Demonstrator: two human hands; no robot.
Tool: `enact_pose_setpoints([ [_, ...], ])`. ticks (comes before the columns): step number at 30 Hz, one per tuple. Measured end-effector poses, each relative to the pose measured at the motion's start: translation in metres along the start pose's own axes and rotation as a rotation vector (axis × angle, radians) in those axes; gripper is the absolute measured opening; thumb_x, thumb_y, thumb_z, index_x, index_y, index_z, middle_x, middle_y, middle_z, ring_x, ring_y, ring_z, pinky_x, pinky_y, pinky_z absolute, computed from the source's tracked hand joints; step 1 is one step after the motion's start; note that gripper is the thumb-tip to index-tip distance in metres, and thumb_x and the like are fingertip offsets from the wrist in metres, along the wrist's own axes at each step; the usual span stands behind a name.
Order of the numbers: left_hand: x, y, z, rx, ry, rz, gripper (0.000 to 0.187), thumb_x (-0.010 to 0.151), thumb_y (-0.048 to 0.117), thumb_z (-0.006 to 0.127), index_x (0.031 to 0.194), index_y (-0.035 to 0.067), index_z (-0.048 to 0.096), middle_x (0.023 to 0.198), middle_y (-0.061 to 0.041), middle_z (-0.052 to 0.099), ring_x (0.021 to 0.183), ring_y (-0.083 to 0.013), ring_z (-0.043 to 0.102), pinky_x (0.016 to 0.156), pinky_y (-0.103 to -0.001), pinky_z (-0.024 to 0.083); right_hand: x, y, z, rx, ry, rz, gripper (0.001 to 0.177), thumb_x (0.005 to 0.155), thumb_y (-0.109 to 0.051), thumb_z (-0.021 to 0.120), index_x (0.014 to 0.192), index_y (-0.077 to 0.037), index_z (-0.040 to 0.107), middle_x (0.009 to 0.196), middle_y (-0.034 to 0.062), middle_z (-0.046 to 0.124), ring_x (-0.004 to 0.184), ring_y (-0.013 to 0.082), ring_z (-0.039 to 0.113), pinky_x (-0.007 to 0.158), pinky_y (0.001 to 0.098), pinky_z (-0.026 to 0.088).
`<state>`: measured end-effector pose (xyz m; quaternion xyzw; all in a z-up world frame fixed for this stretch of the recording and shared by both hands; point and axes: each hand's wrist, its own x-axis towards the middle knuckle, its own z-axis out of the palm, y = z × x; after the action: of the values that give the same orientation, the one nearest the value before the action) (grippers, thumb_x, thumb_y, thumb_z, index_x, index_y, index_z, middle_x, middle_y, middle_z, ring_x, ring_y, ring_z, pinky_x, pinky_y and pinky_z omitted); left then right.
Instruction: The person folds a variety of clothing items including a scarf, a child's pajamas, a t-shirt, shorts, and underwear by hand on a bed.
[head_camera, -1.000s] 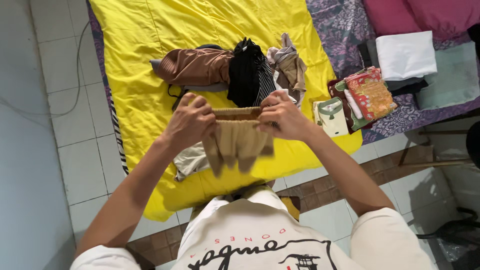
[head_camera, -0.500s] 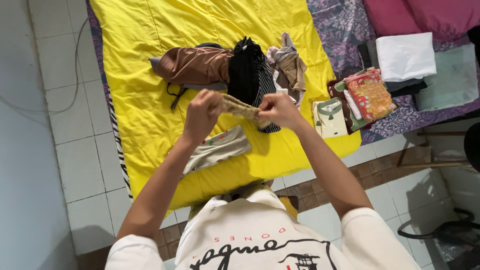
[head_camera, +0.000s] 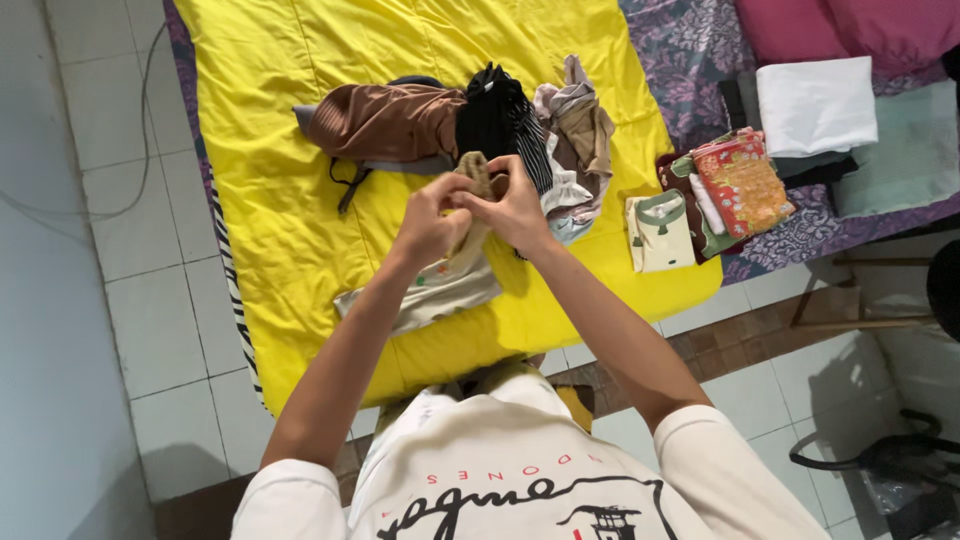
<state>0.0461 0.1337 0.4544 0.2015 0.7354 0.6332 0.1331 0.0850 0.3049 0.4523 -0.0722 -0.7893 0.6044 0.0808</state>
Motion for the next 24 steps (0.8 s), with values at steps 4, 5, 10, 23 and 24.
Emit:
enact_pose_setpoints([
  [4, -0.002, -0.017, -0.017, -0.425, -0.161, -0.052, 0.062, 0.076, 0.000, 0.050, 0.138, 0.006, 0.051, 0.119, -0.010, 0.071, 0.109, -0.0177, 0.072, 0.096, -0.031, 0.061, 0.011, 0.029, -0.014, 0.195, -0.113, 0.129, 0.052, 0.075, -0.013, 0.090, 0.115, -0.003, 0.059, 0.104, 0.0033, 0.070, 0.093, 0.0097, 0.068, 0.080, 0.0251, 0.059],
  [5, -0.004, -0.033, -0.022, -0.431, -0.155, -0.059, 0.062, 0.076, 0.000, 0.050, 0.138, 0.006, 0.051, 0.119, -0.010, 0.071, 0.109, -0.0177, 0.072, 0.096, -0.031, 0.061, 0.012, 0.040, -0.018, 0.184, -0.082, 0.199, 0.048, 0.075, -0.010, 0.086, 0.117, -0.003, 0.064, 0.103, 0.0027, 0.071, 0.090, 0.0096, 0.068, 0.077, 0.0257, 0.058],
  [10, -0.053, -0.172, -0.055, -0.387, 0.150, -0.459, 0.037, 0.095, 0.013, 0.060, 0.130, 0.001, 0.061, 0.112, -0.011, 0.073, 0.095, -0.0188, 0.071, 0.078, -0.031, 0.060, 0.011, 0.085, -0.030, 0.059, 0.047, 0.344, 0.035, 0.078, -0.005, 0.079, 0.112, 0.000, 0.074, 0.099, 0.0044, 0.075, 0.084, 0.0109, 0.068, 0.074, 0.0270, 0.055],
  [23, -0.191, -0.405, -0.011, -0.755, 0.421, -1.072, 0.039, 0.099, 0.048, 0.052, 0.120, 0.017, 0.066, 0.103, -0.003, 0.074, 0.087, -0.0162, 0.071, 0.073, -0.029, 0.058, -0.121, 0.202, 0.210, -0.314, -0.122, -0.183, 0.059, 0.071, 0.001, 0.074, 0.129, 0.001, 0.062, 0.112, 0.0218, 0.068, 0.101, 0.0369, 0.067, 0.089, 0.0409, 0.054],
  [24, -0.189, -0.412, -0.006, -0.657, 0.501, -0.955, 0.035, 0.099, 0.040, 0.061, 0.117, 0.010, 0.067, 0.101, -0.006, 0.073, 0.086, -0.0161, 0.068, 0.072, -0.030, 0.056, -0.134, 0.216, 0.224, -0.267, -0.213, -0.130, 0.061, 0.071, 0.001, 0.074, 0.130, 0.004, 0.058, 0.112, 0.0231, 0.065, 0.103, 0.0387, 0.065, 0.090, 0.0416, 0.053],
])
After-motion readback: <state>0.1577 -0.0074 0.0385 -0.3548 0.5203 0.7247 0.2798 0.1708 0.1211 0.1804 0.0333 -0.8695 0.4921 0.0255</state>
